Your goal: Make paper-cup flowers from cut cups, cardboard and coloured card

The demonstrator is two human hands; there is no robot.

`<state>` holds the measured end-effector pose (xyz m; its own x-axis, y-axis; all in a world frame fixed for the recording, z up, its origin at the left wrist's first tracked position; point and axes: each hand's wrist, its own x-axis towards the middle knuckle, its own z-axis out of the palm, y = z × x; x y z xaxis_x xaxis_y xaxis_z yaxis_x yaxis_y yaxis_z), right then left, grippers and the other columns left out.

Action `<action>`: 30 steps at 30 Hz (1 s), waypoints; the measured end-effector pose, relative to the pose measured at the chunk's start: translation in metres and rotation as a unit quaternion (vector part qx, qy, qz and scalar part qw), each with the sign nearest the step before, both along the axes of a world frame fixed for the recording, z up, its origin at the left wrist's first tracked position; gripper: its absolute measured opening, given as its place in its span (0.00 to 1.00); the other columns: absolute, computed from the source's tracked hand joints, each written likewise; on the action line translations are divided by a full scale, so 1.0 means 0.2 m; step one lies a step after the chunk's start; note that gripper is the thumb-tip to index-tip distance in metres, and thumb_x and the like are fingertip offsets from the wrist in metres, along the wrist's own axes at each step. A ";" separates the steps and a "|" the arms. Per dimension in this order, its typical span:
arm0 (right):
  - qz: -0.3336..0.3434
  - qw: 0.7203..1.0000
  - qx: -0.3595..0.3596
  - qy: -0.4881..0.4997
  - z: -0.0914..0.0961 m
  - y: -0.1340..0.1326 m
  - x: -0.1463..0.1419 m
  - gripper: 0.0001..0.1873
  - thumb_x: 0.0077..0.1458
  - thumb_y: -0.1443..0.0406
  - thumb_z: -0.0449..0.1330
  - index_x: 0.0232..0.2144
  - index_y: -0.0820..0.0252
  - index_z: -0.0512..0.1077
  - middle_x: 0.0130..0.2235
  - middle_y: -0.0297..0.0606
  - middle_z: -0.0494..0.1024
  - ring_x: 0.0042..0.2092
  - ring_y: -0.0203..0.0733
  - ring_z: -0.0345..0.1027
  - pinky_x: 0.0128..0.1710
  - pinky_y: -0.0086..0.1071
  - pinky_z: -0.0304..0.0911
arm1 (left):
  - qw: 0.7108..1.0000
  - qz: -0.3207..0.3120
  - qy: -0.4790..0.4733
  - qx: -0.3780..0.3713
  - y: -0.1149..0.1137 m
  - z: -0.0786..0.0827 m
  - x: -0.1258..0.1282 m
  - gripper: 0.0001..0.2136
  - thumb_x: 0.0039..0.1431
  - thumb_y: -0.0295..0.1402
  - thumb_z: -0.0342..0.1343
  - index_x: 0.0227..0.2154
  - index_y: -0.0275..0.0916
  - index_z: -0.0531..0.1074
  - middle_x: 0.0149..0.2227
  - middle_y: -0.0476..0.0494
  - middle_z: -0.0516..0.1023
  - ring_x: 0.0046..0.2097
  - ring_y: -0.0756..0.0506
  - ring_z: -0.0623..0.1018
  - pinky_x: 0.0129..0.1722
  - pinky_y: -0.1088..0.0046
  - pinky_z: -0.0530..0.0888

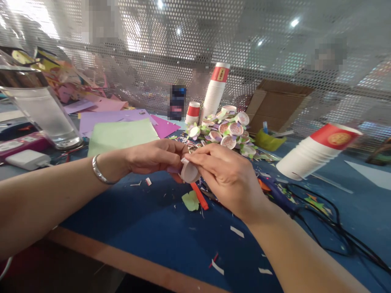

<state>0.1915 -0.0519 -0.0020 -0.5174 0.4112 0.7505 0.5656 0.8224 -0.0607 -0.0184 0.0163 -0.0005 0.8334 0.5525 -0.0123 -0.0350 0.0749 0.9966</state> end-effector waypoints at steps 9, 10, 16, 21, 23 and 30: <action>0.001 1.000 0.002 -0.002 -0.01 0.00 0.01 0.17 0.61 0.78 0.60 0.48 0.60 0.79 0.45 0.43 0.83 0.44 0.41 0.78 0.42 0.36 0.73 | 1.000 0.017 -0.001 0.005 0.00 0.00 0.00 0.06 0.48 0.25 0.62 0.30 0.34 0.72 0.25 0.52 0.71 0.28 0.53 0.70 0.36 0.70 0.79; 0.000 1.000 0.003 -0.003 0.00 0.00 0.01 0.17 0.61 0.78 0.59 0.48 0.60 0.79 0.45 0.43 0.83 0.44 0.42 0.78 0.42 0.36 0.72 | 1.000 0.016 -0.001 0.005 0.00 0.00 0.00 0.06 0.48 0.25 0.62 0.30 0.34 0.72 0.26 0.52 0.71 0.29 0.53 0.71 0.36 0.69 0.79; -0.008 1.000 0.002 -0.010 0.00 0.00 0.00 0.16 0.62 0.78 0.59 0.46 0.58 0.79 0.44 0.43 0.83 0.43 0.43 0.79 0.42 0.37 0.73 | 1.000 0.007 -0.007 0.001 0.01 -0.02 -0.01 0.08 0.47 0.27 0.64 0.30 0.34 0.71 0.28 0.50 0.73 0.32 0.51 0.74 0.36 0.70 0.79; -0.006 0.999 0.001 -0.033 0.01 0.00 0.00 0.16 0.61 0.77 0.59 0.46 0.58 0.78 0.44 0.44 0.82 0.42 0.44 0.79 0.40 0.38 0.73 | 1.000 -0.015 -0.002 -0.001 0.02 -0.01 -0.01 0.06 0.48 0.26 0.63 0.29 0.34 0.72 0.25 0.52 0.73 0.28 0.54 0.72 0.34 0.72 0.79; -0.006 0.999 0.001 -0.038 0.01 0.00 0.00 0.15 0.61 0.78 0.59 0.45 0.59 0.78 0.44 0.44 0.82 0.42 0.45 0.78 0.39 0.38 0.72 | 1.000 -0.023 -0.001 -0.002 0.02 -0.01 -0.01 0.06 0.48 0.25 0.63 0.29 0.35 0.72 0.24 0.54 0.73 0.27 0.54 0.71 0.34 0.73 0.79; 0.004 0.999 0.000 -0.043 0.01 0.01 0.00 0.13 0.61 0.77 0.59 0.44 0.62 0.78 0.43 0.47 0.82 0.43 0.45 0.78 0.40 0.39 0.73 | 0.999 -0.030 -0.007 0.008 0.03 -0.02 -0.01 0.07 0.47 0.26 0.63 0.28 0.35 0.71 0.23 0.54 0.73 0.27 0.54 0.72 0.34 0.73 0.79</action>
<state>0.1922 -0.0507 0.0000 -0.5826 0.4074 0.7032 0.5622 0.8269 -0.0133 -0.0208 0.0214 -0.0052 0.8654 0.5010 0.0083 -0.0451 0.0614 0.9971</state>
